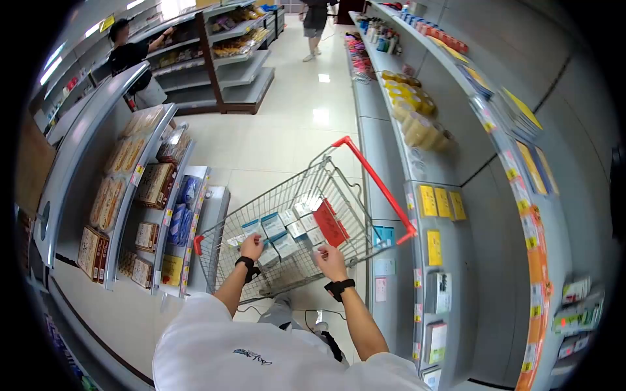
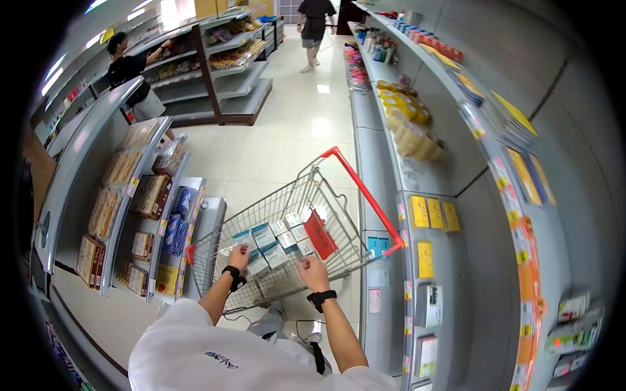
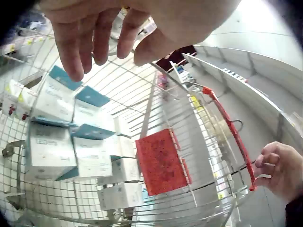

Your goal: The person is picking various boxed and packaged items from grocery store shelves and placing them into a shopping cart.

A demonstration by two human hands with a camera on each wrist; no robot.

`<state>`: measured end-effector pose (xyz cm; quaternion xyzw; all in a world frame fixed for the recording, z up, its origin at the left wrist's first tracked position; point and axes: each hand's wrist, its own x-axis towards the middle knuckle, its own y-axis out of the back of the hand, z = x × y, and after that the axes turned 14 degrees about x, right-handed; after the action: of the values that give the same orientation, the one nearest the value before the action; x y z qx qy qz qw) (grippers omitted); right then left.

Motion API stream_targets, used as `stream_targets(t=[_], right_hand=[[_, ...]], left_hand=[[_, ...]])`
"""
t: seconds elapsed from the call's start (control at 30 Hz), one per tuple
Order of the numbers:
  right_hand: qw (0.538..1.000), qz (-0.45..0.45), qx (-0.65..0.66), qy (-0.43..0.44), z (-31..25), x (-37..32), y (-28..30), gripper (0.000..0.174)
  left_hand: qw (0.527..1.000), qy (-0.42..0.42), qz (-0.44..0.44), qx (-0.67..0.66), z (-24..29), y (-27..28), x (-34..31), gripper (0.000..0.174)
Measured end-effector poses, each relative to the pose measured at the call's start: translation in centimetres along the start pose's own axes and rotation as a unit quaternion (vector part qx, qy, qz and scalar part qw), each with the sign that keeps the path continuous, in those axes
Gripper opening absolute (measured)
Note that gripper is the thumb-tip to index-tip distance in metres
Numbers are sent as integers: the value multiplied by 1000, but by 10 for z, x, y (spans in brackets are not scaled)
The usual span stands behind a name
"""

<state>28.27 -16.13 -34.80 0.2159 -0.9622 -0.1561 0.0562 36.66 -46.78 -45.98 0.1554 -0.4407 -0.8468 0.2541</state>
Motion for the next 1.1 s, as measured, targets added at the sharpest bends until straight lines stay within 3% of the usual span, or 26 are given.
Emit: stream_targets(t=[0.17,0.5,0.57,0.7,0.73,0.83,0.93,1.1], right_hand=[[994,105,27,29,-7,-72,86,20],[962,257,-37,89,-80,-181,205,19],[952,282,-61,104,-101,-191,220,18],[923,350,-90,134,-151,-206,247,16],[915,354,-123,149,-168,-209,256,16],[887,390,-172,179,-213,-222,282,16],[842,434,-231,221,-253,-235,304,16],[756,533,-333,181,-309,-258,339,19]], left_hand=[[985,-134,38,-99,103,4,-19,27],[930,-280,-98,-218,293,8,-105,23],[911,-295,-127,-258,310,-12,-105,22],[894,-374,-112,-218,358,8,-117,22],[883,-358,-160,-258,364,5,-115,22],[859,-376,-195,-287,383,4,-113,22],[844,-393,-214,-294,397,8,-111,22],[824,-408,-253,-301,401,1,-102,22]])
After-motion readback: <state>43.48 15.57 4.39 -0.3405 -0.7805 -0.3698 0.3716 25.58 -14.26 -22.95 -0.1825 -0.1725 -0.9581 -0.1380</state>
